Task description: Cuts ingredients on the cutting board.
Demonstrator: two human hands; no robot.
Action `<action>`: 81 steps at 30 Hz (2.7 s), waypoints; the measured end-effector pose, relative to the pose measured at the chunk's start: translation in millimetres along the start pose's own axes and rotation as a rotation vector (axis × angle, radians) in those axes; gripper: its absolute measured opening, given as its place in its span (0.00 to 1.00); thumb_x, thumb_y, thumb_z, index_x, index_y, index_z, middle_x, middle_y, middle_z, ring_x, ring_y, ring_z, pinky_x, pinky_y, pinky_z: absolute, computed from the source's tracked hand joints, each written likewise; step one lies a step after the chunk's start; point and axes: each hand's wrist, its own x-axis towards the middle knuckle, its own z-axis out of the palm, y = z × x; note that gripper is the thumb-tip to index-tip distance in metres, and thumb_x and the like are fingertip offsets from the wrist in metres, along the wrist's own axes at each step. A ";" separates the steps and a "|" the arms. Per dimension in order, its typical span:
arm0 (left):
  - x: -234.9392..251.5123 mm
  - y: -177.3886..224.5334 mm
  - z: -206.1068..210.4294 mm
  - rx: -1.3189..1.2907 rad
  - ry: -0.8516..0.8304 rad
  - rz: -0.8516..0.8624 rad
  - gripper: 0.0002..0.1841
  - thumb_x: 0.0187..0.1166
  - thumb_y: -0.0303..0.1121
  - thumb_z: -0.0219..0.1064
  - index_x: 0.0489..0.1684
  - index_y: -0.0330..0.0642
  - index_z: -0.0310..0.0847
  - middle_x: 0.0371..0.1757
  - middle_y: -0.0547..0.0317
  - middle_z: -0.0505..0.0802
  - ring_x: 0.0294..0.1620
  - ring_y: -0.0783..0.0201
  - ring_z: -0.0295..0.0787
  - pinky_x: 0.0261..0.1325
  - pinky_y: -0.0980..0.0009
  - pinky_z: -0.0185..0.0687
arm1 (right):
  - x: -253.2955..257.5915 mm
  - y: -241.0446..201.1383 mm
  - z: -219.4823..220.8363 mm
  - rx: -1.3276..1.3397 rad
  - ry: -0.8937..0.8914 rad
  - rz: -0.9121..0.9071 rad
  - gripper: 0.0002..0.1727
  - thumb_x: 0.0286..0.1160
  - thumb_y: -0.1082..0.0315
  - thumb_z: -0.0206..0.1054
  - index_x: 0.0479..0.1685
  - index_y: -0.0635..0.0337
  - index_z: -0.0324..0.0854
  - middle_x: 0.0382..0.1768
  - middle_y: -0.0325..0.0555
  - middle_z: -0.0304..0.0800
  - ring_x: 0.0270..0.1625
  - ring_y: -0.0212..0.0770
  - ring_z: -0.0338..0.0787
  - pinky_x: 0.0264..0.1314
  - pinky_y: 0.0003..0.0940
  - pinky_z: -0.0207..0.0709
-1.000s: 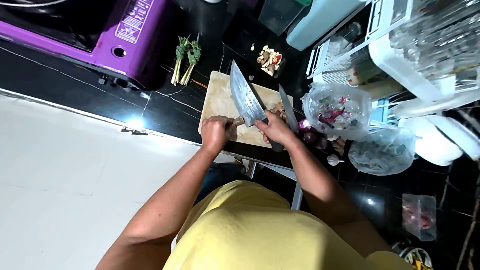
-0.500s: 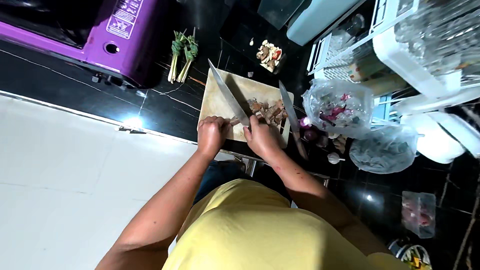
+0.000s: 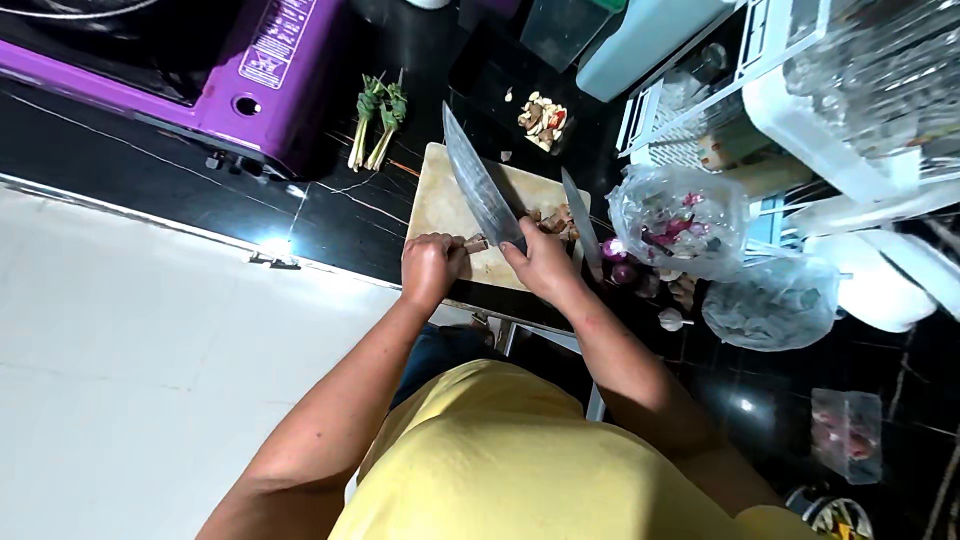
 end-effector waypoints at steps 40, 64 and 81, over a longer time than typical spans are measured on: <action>-14.5 -8.2 -15.1 -0.129 0.026 -0.027 0.13 0.76 0.30 0.74 0.53 0.31 0.88 0.51 0.37 0.92 0.54 0.40 0.92 0.61 0.41 0.85 | -27.6 -26.5 14.6 -0.033 0.353 -0.255 0.15 0.83 0.60 0.66 0.52 0.65 0.77 0.20 0.48 0.83 0.22 0.47 0.87 0.24 0.45 0.82; -5.3 -3.4 6.1 0.110 0.013 0.158 0.10 0.74 0.32 0.76 0.49 0.41 0.92 0.51 0.45 0.93 0.54 0.41 0.90 0.57 0.39 0.81 | -7.4 -8.8 26.1 -0.001 -0.047 0.066 0.19 0.87 0.58 0.63 0.67 0.61 0.74 0.40 0.60 0.90 0.43 0.59 0.93 0.44 0.58 0.86; 15.7 3.0 -26.0 -0.075 -0.146 0.059 0.17 0.81 0.37 0.72 0.60 0.35 0.86 0.55 0.37 0.91 0.56 0.41 0.90 0.63 0.40 0.83 | -28.5 48.4 -28.0 0.231 0.282 0.051 0.23 0.88 0.52 0.63 0.70 0.58 0.73 0.32 0.56 0.88 0.25 0.52 0.89 0.29 0.54 0.85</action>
